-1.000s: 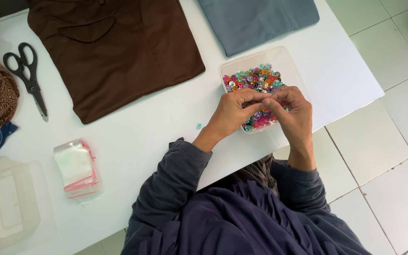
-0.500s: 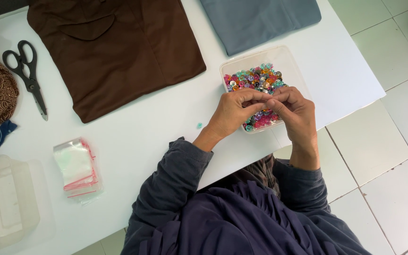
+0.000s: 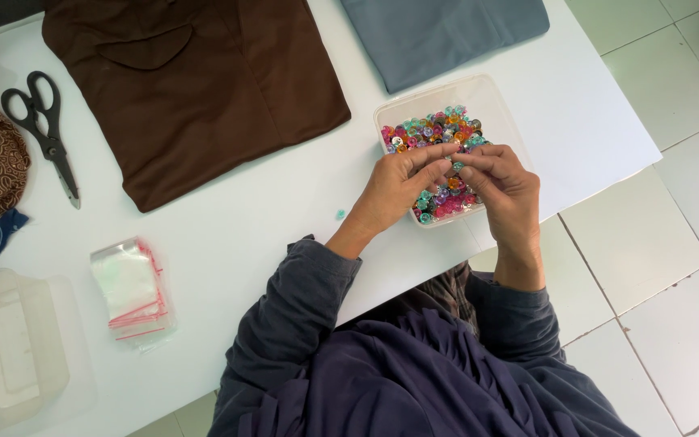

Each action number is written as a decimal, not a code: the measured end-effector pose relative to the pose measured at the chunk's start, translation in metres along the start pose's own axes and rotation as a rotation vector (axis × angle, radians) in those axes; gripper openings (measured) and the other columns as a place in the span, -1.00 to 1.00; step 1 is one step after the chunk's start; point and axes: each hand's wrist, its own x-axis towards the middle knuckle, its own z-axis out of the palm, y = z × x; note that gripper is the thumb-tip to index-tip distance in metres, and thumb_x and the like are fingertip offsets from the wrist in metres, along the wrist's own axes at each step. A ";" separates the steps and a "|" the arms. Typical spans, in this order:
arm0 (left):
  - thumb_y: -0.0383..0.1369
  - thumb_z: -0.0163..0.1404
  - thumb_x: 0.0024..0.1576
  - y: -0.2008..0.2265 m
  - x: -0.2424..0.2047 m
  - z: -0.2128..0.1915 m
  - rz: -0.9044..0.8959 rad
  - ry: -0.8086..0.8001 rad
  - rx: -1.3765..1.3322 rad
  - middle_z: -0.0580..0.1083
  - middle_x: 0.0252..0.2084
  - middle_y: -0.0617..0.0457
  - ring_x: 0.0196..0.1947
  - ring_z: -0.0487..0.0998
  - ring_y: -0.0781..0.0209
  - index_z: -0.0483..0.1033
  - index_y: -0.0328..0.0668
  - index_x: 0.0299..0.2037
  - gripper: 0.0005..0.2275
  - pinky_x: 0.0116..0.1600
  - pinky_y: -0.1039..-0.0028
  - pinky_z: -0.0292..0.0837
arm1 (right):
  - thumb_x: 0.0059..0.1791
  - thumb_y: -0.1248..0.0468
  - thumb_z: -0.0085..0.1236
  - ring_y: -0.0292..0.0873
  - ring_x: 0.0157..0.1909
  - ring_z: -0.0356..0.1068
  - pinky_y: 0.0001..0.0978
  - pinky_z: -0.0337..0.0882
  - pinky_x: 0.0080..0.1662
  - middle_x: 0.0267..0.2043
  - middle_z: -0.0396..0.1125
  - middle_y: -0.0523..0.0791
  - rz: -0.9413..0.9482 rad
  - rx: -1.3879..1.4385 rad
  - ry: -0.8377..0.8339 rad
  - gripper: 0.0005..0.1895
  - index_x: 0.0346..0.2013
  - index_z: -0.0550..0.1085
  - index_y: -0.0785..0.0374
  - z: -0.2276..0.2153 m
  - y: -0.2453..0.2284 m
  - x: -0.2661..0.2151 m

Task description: Packaging small colorful buttons into a plastic bag by hand.

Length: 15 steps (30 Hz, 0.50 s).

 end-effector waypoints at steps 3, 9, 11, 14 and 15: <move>-0.33 0.06 0.30 -0.008 0.003 0.002 -0.021 0.011 -0.084 0.60 -0.09 -0.12 -0.16 0.59 0.37 0.49 -0.26 0.21 -0.69 -0.10 0.61 0.64 | 0.11 0.43 0.21 -0.28 -0.15 0.28 -0.45 0.32 -0.16 -0.16 0.30 0.02 -0.030 -0.061 0.001 -0.82 -0.01 0.59 0.41 0.004 -0.001 0.000; -0.39 0.13 0.24 -0.013 0.006 0.005 -0.013 0.065 -0.112 0.60 -0.18 -0.06 -0.19 0.58 0.40 0.46 -0.26 0.23 -0.65 -0.12 0.61 0.64 | 0.08 0.41 0.27 -0.22 -0.10 0.24 -0.36 0.27 -0.08 -0.13 0.27 0.02 -0.076 -0.141 0.039 -0.83 -0.03 0.60 0.37 0.013 -0.022 0.000; -0.38 0.14 0.24 -0.008 0.006 0.005 -0.013 0.078 -0.115 0.60 -0.18 -0.04 -0.20 0.59 0.40 0.47 -0.24 0.22 -0.65 -0.12 0.60 0.65 | 0.07 0.39 0.30 -0.21 -0.09 0.24 -0.35 0.28 -0.06 -0.12 0.27 0.01 -0.083 -0.146 0.049 -0.82 -0.03 0.60 0.35 0.012 -0.019 -0.001; -0.37 0.15 0.23 -0.004 0.006 0.006 -0.011 0.085 -0.111 0.61 -0.20 -0.03 -0.21 0.60 0.39 0.48 -0.22 0.21 -0.65 -0.12 0.60 0.65 | 0.04 0.34 0.38 -0.20 -0.08 0.24 -0.34 0.28 -0.05 -0.10 0.26 0.00 -0.103 -0.164 0.064 -0.77 -0.04 0.59 0.36 0.012 -0.013 -0.001; -0.36 0.16 0.23 -0.004 0.006 0.006 -0.010 0.077 -0.105 0.61 -0.22 -0.02 -0.22 0.61 0.39 0.48 -0.21 0.20 -0.65 -0.12 0.61 0.64 | 0.01 0.31 0.43 -0.20 -0.08 0.23 -0.33 0.28 -0.04 -0.09 0.26 0.00 -0.115 -0.178 0.070 -0.71 -0.05 0.57 0.37 0.012 -0.012 -0.001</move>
